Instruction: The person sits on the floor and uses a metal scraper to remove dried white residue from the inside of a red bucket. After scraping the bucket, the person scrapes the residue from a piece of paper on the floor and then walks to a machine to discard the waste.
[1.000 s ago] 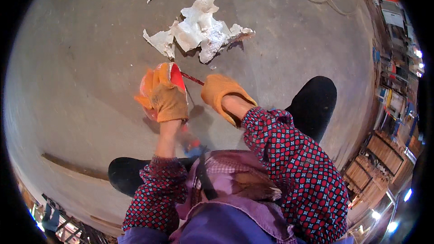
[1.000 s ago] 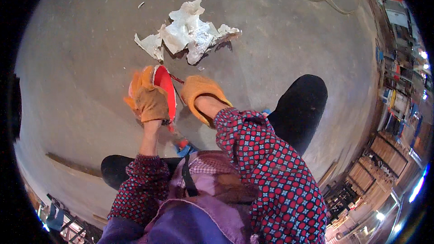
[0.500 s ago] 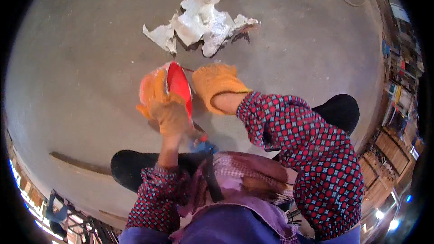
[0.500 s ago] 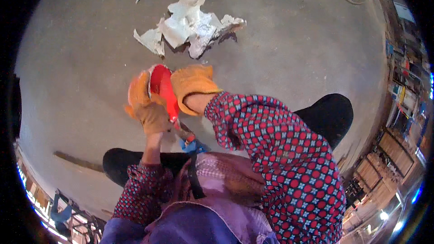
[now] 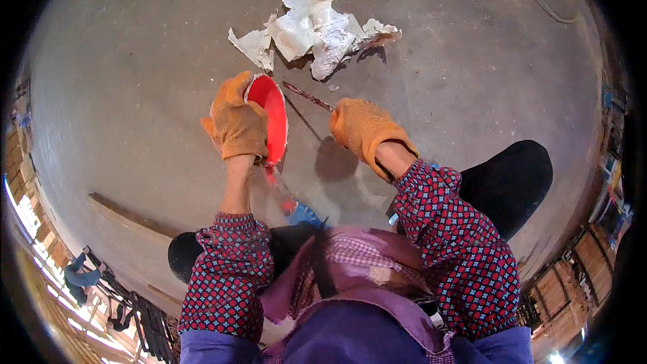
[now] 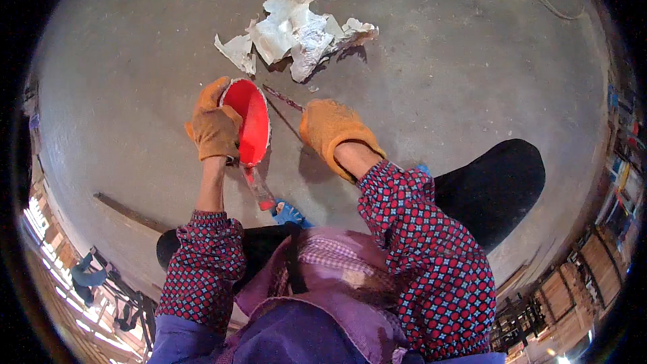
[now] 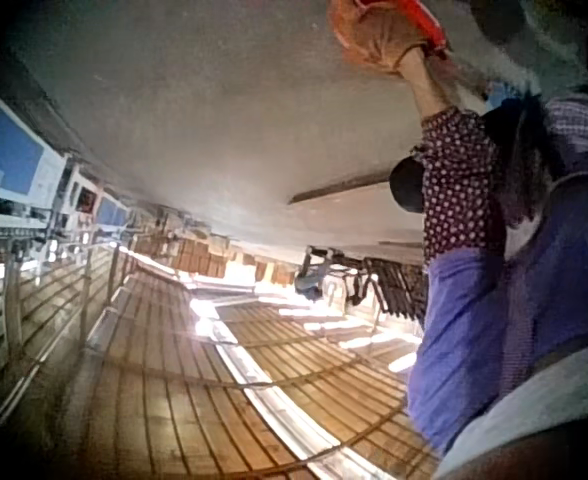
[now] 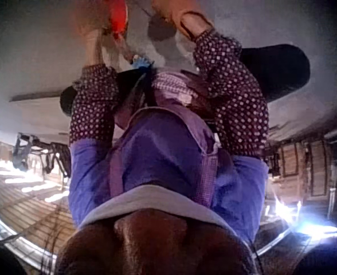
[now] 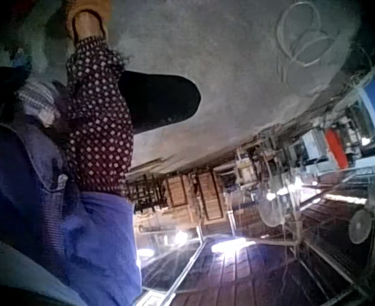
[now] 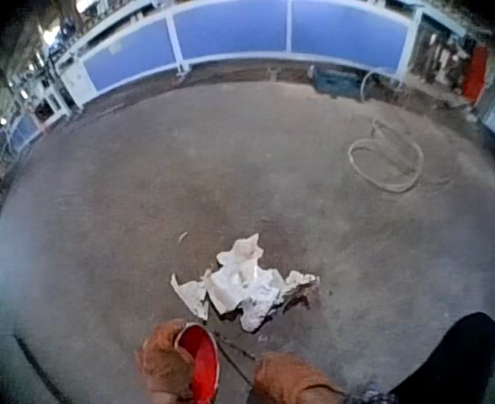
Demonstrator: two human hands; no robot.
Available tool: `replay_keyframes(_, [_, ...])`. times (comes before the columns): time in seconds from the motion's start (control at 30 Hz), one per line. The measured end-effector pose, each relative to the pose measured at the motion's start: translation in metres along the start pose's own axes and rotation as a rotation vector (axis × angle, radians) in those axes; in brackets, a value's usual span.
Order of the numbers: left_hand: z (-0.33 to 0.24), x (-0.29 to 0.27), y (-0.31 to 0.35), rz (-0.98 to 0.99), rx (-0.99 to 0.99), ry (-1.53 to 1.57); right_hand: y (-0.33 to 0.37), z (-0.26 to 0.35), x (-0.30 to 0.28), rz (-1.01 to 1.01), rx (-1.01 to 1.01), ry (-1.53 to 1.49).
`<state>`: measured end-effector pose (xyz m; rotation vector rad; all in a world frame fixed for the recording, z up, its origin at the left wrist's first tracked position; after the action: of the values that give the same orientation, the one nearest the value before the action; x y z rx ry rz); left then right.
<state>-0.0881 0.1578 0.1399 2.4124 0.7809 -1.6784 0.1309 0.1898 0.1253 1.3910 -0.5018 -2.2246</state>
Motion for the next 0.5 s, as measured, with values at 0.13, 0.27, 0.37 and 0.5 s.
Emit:
replay_keyframes(0.13, [-0.004,0.002,-0.006,0.015,0.016,-0.029,-0.011,-0.003,0.009,0.061,-0.140,0.046])
replay_keyframes(0.27, [-0.008,0.005,-0.010,0.053,-0.062,-0.071,-0.009,-0.005,0.019,0.066,-0.116,0.054])
replay_keyframes(0.37, [-0.006,0.008,-0.014,0.082,-0.095,-0.127,-0.007,-0.006,0.022,0.047,-0.105,0.035])
replay_keyframes(0.5, [-0.014,0.004,-0.020,0.060,-0.048,-0.124,-0.010,-0.005,0.019,0.075,-0.125,0.032])
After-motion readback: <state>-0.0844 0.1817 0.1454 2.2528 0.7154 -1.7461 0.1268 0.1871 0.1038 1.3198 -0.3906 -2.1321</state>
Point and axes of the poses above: each hand's wrist, its own y-axis away from the middle knuckle, its own x-axis out of the palm, z = x × y, the point moved 5 cm from there along -y, towards the middle knuckle, and after that the axes turned 15 degrees about -z, right-handed, at the moved point
